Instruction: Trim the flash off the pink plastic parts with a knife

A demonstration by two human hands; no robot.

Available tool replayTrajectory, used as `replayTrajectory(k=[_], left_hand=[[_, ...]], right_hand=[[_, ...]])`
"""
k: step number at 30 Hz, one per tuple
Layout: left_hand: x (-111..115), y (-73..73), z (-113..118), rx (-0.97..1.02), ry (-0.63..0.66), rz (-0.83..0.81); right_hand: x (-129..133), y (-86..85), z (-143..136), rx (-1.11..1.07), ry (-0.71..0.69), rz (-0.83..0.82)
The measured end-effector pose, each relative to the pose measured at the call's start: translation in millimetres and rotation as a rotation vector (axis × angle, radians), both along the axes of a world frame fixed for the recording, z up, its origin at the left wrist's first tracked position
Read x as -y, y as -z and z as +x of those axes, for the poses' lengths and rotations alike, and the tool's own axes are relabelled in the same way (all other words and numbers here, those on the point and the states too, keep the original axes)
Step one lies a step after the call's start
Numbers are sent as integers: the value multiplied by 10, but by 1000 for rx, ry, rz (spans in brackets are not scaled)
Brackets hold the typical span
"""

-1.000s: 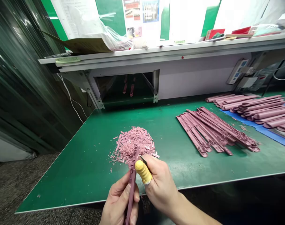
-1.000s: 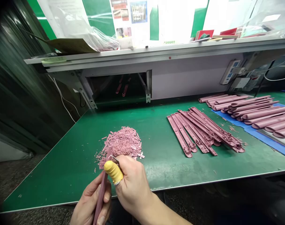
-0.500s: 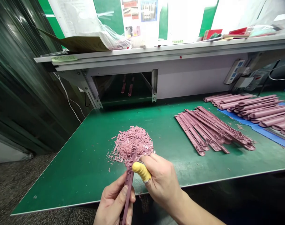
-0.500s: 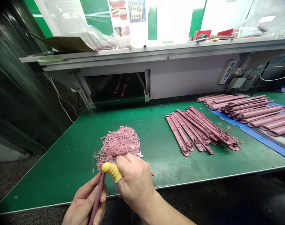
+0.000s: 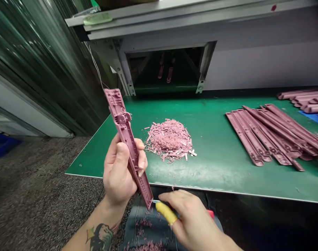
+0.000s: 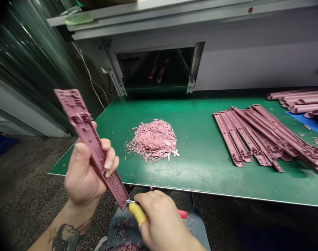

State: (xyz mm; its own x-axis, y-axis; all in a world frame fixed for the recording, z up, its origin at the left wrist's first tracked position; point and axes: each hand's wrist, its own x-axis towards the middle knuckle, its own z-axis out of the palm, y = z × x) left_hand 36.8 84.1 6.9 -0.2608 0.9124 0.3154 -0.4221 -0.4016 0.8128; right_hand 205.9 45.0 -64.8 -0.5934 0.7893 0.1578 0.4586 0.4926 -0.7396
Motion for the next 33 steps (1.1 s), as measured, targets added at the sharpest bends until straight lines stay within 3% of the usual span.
replayTrajectory(k=[6, 13, 16, 21, 24, 27, 29, 31, 33], left_hand=[[194, -90, 139, -205, -85, 148], [356, -175, 165, -135, 70, 8], [353, -213, 129, -128, 27, 14], [226, -315, -57, -91, -23, 74], [130, -349, -155, -10, -112, 78], [16, -265, -225, -7, -227, 4], [-49, -139, -277, -238, -396, -34], [-68, 1, -333, -476, -604, -35], [-20, 109, -382, -707, -731, 65]], right_hand=[[-37, 48, -174, 20, -18, -8], [-153, -56, -179, 207, 49, 9], [-184, -51, -142, 240, 50, 50], [-226, -52, 44, -50, 56, 16], [-186, -99, 41, -269, 95, -17], [-113, -126, -91, -394, -11, 22], [-100, -134, -156, -455, -50, 17], [-135, -171, -137, -458, -1, -45], [-208, -259, -36, -384, 55, -130]])
